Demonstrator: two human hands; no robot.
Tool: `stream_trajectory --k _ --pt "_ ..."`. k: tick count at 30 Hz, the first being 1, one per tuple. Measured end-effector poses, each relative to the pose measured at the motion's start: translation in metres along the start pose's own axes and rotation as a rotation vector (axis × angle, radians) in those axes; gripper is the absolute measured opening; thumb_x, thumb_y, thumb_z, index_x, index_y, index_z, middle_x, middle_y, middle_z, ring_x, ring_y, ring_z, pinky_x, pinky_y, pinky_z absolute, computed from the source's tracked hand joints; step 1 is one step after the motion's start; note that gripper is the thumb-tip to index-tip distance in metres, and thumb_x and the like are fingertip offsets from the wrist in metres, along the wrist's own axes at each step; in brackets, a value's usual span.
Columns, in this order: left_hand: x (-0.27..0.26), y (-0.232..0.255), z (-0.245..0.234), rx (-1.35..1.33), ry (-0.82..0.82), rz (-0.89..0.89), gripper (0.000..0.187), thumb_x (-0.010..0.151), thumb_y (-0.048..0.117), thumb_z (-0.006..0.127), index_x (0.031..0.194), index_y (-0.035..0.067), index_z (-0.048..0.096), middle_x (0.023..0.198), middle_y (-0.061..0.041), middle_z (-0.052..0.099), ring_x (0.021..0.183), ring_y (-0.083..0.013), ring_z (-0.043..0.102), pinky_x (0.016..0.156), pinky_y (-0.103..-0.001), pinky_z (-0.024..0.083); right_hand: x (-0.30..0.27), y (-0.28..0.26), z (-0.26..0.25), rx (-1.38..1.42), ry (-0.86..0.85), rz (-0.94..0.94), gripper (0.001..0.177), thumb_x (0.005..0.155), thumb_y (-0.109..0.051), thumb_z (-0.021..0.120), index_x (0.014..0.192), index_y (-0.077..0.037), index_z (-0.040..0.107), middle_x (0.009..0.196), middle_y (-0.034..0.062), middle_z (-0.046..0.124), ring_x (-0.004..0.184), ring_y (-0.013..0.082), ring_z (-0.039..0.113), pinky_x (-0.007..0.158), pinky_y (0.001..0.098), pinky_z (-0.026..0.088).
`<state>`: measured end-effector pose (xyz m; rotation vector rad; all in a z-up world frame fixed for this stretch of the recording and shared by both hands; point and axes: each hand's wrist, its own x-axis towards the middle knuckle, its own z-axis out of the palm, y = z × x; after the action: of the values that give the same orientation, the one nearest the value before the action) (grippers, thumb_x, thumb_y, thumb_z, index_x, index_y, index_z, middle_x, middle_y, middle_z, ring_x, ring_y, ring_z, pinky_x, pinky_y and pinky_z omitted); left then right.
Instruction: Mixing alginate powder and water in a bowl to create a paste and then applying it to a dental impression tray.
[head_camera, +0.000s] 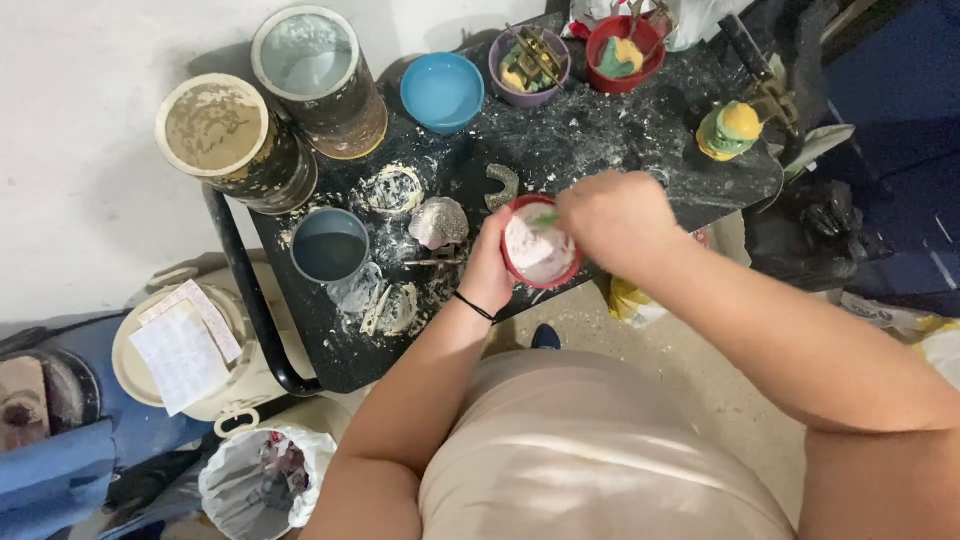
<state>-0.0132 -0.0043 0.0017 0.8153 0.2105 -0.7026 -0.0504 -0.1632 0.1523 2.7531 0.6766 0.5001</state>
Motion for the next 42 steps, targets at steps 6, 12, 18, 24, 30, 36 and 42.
stream_trajectory --k 6,12,18,24,30,36,42 --pt "0.004 0.007 -0.004 -0.084 0.019 0.056 0.053 0.092 0.052 0.076 0.125 0.01 0.072 0.118 -0.021 0.075 0.108 -0.0367 0.073 0.086 -0.053 0.063 -0.025 -0.035 0.016 -0.089 0.024 -0.059 0.017 0.077 -0.007 0.073 0.071 -0.018 0.062 0.059 -0.0035 0.054 0.054 0.0168 0.057 0.045 0.0311 0.042" --pt "0.003 -0.002 -0.001 -0.082 0.053 0.02 0.05 0.09 0.05 0.075 0.123 0.013 0.073 0.117 -0.018 0.076 0.107 -0.0338 0.075 0.087 -0.052 0.063 -0.029 0.006 0.031 -0.071 0.009 -0.012 0.014 0.079 -0.016 0.073 0.07 -0.019 0.063 0.06 -0.0046 0.052 0.055 0.0156 0.056 0.047 0.0291 0.043" --pt "0.001 -0.001 0.005 -0.043 0.06 -0.013 0.052 0.092 0.05 0.076 0.126 0.011 0.072 0.121 -0.02 0.074 0.109 -0.0364 0.073 0.088 -0.056 0.062 -0.026 -0.033 0.022 -0.097 0.029 -0.068 0.015 0.075 -0.013 0.071 0.072 -0.024 0.061 0.063 -0.0064 0.052 0.059 0.0155 0.057 0.048 0.0301 0.04" --pt "-0.003 0.007 -0.002 -0.028 0.065 0.015 0.051 0.091 0.051 0.074 0.125 0.013 0.073 0.119 -0.019 0.075 0.109 -0.037 0.074 0.087 -0.054 0.062 -0.043 -0.008 0.018 -0.049 -0.043 -0.01 0.018 0.082 -0.013 0.07 0.071 -0.025 0.062 0.061 -0.007 0.054 0.057 0.0155 0.059 0.047 0.0306 0.044" --pt "-0.001 -0.002 0.007 -0.027 0.025 -0.019 0.043 0.091 0.047 0.077 0.118 0.014 0.075 0.115 -0.015 0.077 0.102 -0.0308 0.075 0.084 -0.05 0.065 -0.02 -0.027 0.002 -0.071 0.03 -0.037 0.021 0.079 -0.006 0.07 0.068 -0.022 0.061 0.06 -0.0042 0.055 0.057 0.0173 0.058 0.046 0.033 0.042" --pt "-0.007 0.01 -0.002 -0.039 0.095 0.032 0.043 0.089 0.048 0.075 0.114 0.013 0.077 0.107 -0.015 0.079 0.095 -0.0306 0.078 0.074 -0.046 0.066 -0.046 -0.029 0.008 -0.064 -0.039 0.016 0.021 0.08 -0.004 0.071 0.066 -0.018 0.062 0.058 -0.004 0.055 0.053 0.0168 0.056 0.044 0.0316 0.04" --pt "0.003 -0.002 0.004 0.008 -0.01 -0.022 0.039 0.091 0.043 0.077 0.114 0.011 0.076 0.108 -0.019 0.078 0.096 -0.0336 0.078 0.077 -0.048 0.066 -0.02 -0.025 0.006 -0.027 0.012 -0.001 0.015 0.079 -0.017 0.073 0.07 -0.021 0.062 0.061 -0.0031 0.055 0.058 0.0187 0.06 0.047 0.0326 0.043"
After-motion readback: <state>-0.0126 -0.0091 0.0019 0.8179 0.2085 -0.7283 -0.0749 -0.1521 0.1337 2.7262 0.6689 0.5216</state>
